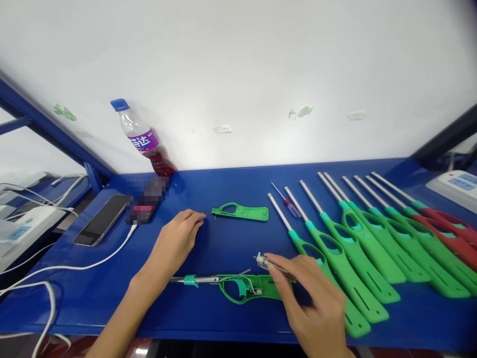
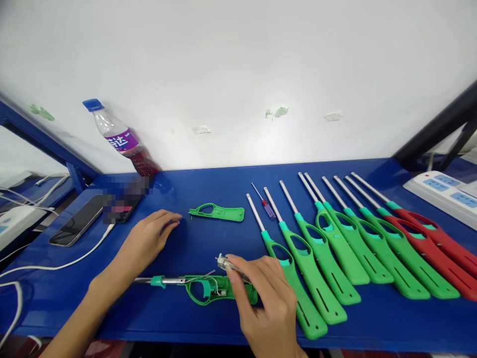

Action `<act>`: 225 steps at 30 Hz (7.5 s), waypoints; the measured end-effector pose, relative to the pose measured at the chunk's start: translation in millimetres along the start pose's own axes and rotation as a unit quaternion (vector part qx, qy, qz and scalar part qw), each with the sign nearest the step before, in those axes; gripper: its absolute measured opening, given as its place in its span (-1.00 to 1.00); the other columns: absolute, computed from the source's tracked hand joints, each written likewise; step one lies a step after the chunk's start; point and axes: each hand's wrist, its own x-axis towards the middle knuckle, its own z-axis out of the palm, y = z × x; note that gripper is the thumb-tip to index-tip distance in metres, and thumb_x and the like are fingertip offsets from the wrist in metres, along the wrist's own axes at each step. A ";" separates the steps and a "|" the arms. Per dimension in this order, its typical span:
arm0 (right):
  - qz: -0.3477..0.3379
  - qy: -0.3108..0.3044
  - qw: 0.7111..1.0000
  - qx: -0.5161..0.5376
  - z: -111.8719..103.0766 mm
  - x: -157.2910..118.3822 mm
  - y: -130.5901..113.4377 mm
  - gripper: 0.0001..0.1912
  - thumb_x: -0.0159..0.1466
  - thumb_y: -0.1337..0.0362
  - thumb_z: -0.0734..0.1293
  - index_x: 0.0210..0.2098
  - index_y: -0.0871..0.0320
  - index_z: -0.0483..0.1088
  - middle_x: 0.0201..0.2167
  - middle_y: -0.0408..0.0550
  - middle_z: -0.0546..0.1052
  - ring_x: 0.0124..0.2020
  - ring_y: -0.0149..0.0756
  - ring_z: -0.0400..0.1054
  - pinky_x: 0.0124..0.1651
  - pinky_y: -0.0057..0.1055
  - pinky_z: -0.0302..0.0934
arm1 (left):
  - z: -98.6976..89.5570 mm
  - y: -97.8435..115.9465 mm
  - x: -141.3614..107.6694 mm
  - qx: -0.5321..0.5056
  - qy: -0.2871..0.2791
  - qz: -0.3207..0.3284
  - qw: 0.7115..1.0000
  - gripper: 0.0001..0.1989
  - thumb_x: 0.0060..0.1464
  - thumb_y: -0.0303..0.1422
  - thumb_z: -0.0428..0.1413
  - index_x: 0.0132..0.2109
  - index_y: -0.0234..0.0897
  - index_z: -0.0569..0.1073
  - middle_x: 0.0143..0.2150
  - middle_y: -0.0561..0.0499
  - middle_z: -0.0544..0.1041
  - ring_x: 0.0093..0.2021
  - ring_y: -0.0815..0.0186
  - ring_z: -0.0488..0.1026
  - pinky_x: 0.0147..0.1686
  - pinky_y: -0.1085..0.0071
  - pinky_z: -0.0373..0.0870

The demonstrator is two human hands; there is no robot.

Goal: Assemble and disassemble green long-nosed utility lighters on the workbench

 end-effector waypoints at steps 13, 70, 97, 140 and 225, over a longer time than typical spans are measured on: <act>0.016 -0.012 1.000 0.017 -0.4 -0.9 0.2 -0.75 0.38 0.46 0.38 0.01 0.11 0.51 -0.31 -0.16 0.59 -0.37 -0.45 0.42 -0.23 -0.37 0.33 | -8.5 43.1 -31.4 -0.100 0.117 -0.019 0.988 -0.80 0.37 -0.34 0.05 -0.08 -0.20 0.58 -0.15 -0.02 0.64 -0.29 0.29 0.57 -0.21 0.36 0.56; -0.004 -0.093 0.995 0.045 -8.3 -2.5 3.9 -0.69 0.43 0.50 0.29 0.06 0.02 0.45 -0.23 -0.22 0.58 -0.24 -0.45 0.42 -0.12 -0.37 0.27 | 0.1 106.5 -65.3 -0.443 0.012 -0.139 0.886 -0.87 0.33 -0.29 0.17 0.00 -0.07 0.50 -0.26 0.12 0.56 -0.35 0.37 0.50 -0.39 0.47 0.40; 0.124 -0.137 0.983 0.022 -9.2 -16.5 -2.3 -0.79 0.47 0.35 0.29 0.02 0.03 0.50 -0.30 -0.21 0.54 -0.39 -0.51 0.39 -0.28 -0.54 0.31 | 42.8 103.4 -79.5 -0.139 0.118 0.112 0.977 -0.68 0.33 -0.66 0.08 0.09 -0.25 0.51 -0.10 -0.06 0.52 -0.08 0.21 0.32 -0.13 0.25 0.37; 0.076 -0.145 0.986 0.016 -10.5 -18.2 2.8 -0.68 0.42 0.49 0.31 0.03 -0.02 0.52 -0.16 -0.19 0.61 -0.21 -0.40 0.51 -0.12 -0.38 0.38 | 38.7 106.4 -79.3 -0.178 0.135 0.082 0.971 -0.77 0.31 -0.64 0.12 -0.04 -0.22 0.48 -0.15 -0.01 0.56 -0.09 0.21 0.35 -0.07 0.23 0.41; 0.098 -0.177 0.978 0.047 -14.4 -15.3 3.4 -0.68 0.43 0.48 0.29 0.01 -0.05 0.50 -0.09 -0.24 0.61 -0.06 -0.42 0.51 0.09 -0.38 0.28 | 36.6 108.4 -75.1 -0.230 0.135 0.063 0.962 -0.81 0.28 -0.63 0.16 -0.10 -0.23 0.50 -0.22 0.08 0.58 -0.04 0.29 0.44 0.03 0.29 0.34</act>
